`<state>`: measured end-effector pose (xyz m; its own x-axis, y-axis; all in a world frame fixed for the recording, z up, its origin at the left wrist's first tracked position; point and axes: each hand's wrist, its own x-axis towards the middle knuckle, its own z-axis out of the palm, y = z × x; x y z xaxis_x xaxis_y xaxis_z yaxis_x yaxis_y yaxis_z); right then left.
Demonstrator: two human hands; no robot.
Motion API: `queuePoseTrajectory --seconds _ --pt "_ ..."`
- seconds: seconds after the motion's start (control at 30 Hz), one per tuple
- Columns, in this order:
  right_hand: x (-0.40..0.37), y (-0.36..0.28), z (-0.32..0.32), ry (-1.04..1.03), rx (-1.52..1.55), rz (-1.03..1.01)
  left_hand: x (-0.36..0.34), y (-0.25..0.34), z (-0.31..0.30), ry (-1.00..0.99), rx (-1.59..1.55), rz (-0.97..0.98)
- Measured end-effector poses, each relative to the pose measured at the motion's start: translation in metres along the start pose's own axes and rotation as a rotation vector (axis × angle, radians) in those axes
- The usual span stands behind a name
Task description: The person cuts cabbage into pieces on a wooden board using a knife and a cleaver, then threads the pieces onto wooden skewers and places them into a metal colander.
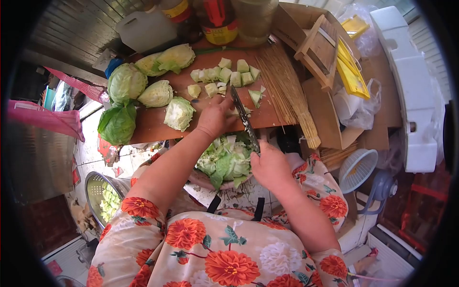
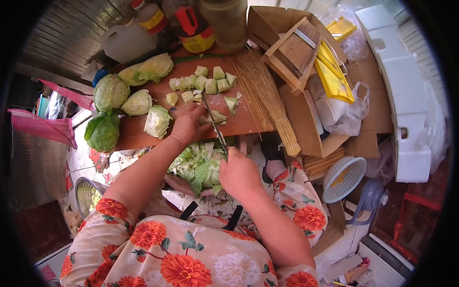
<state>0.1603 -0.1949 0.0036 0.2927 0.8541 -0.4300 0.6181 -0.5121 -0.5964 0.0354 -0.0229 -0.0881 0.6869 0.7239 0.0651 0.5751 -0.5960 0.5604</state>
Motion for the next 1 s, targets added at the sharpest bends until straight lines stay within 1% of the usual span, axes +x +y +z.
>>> queuePoseTrajectory --seconds 0.03,0.07,0.13,0.23,0.37,0.63,0.73,0.77,0.83,0.87,0.93,1.0 --pt "-0.002 0.001 0.003 -0.017 -0.028 0.011 -0.001 0.004 0.0 -0.01 0.002 -0.044" --pt "-0.003 0.003 0.006 -0.016 -0.028 0.011 -0.003 0.007 0.001 -0.01 0.002 -0.043" --pt "-0.004 0.005 0.01 -0.011 -0.079 0.022 -0.007 0.011 0.003 -0.008 -0.018 -0.149" --pt "-0.007 -0.001 0.006 -0.035 -0.093 0.047 -0.01 0.009 0.008 -0.002 -0.015 -0.161" --pt "-0.006 -0.004 0.002 -0.035 -0.139 0.026 -0.012 0.005 0.013 0.019 0.004 -0.164" --pt "0.006 -0.01 -0.012 -0.154 -0.158 0.073 -0.011 0.004 0.013 0.015 -0.023 -0.166" --pt "0.012 -0.013 -0.016 -0.178 -0.197 0.061 -0.01 0.004 0.012 0.004 -0.024 -0.171" --pt "0.016 -0.009 -0.013 -0.178 -0.198 0.062 -0.01 0.005 0.012 0.004 -0.025 -0.171" --pt "0.025 0.0 -0.003 -0.149 -0.22 -0.012 -0.009 0.009 0.009 -0.011 -0.018 -0.181" --pt "0.028 0.003 -0.001 -0.147 -0.222 -0.011 -0.009 0.01 0.009 -0.011 -0.02 -0.179" --pt "0.03 0.003 0.003 -0.202 -0.224 0.069 -0.01 0.011 0.008 -0.003 -0.042 -0.189" --pt "0.029 0.009 0.015 -0.169 -0.221 0.069 -0.012 0.011 0.008 0.0 -0.027 -0.178"
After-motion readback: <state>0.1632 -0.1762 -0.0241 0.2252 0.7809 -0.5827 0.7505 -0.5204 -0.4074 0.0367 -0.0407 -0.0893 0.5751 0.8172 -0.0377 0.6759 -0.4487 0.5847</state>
